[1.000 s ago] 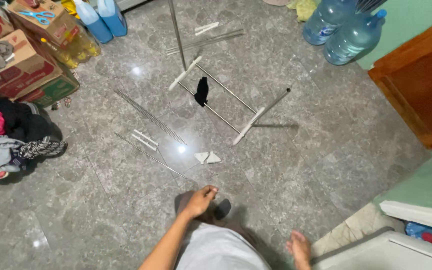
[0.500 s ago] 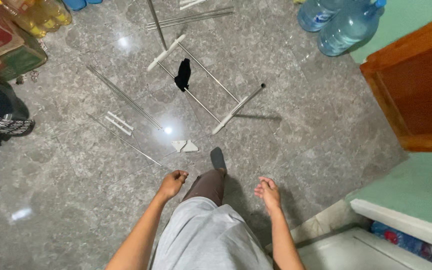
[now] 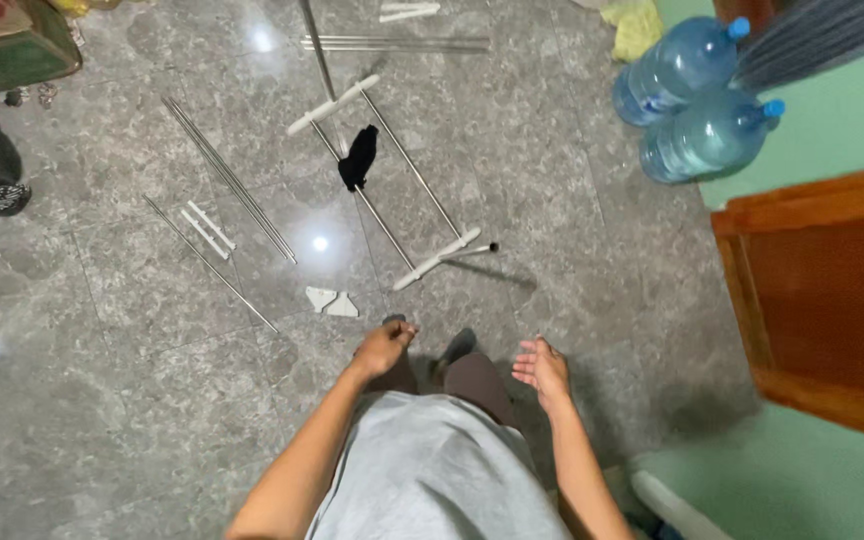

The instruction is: The person assembles a mop by connecting metal rods to a white plastic mop head, then wipes the mop head with a cloth. The person handles multiple rods and the mop head on a tiled floor.

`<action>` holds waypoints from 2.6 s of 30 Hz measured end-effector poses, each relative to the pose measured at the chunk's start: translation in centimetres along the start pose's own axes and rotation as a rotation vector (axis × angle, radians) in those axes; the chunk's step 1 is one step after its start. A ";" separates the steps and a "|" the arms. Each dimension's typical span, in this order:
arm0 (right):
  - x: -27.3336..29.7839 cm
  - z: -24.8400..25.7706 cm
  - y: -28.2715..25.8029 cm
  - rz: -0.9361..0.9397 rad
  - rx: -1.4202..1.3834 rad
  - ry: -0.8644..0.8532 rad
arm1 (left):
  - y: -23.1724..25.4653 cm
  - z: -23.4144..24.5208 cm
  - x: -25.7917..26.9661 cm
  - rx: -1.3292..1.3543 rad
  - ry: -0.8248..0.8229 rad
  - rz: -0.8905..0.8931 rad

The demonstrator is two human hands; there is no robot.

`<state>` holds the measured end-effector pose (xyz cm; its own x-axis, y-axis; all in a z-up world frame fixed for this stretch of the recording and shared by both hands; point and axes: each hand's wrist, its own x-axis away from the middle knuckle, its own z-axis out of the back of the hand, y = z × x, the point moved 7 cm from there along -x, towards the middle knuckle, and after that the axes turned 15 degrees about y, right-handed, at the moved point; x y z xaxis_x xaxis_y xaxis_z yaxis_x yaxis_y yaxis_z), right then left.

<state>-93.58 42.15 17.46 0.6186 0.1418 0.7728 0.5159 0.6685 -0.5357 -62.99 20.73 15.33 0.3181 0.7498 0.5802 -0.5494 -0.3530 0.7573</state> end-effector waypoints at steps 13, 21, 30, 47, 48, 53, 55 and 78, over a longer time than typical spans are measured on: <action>-8.2 -14.3 -23.1 0.476 0.830 -0.290 | 10.1 -9.8 -2.9 0.177 0.417 0.203; -4.7 -21.6 -20.9 1.166 1.808 -0.510 | 11.0 -17.3 -4.5 0.258 0.582 0.243; -6.6 -22.1 -18.3 1.070 2.038 -0.428 | 8.4 -21.5 -8.3 1.168 0.363 0.854; -16.5 -17.4 -9.7 -1.324 0.026 -0.417 | 6.5 -26.1 -14.4 1.309 0.271 1.150; -16.0 -17.1 -9.1 -1.357 -0.094 -0.425 | 5.5 -25.9 -14.9 1.345 0.270 1.116; -16.0 -15.8 -8.1 -1.365 -0.052 -0.390 | 4.8 -28.3 -15.6 1.470 0.218 1.145; -18.1 -16.2 -8.6 -1.218 0.127 -0.283 | 5.1 -29.0 -17.4 1.464 0.154 1.160; -18.5 -14.8 -7.4 -0.964 0.746 -0.400 | 3.4 -29.7 -18.8 1.296 0.145 1.245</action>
<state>-100.08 23.78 2.08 -0.1056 -0.5040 0.8572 0.1180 0.8496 0.5140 -93.75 22.10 -1.91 0.1318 -0.2565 0.9575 0.5239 -0.8020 -0.2869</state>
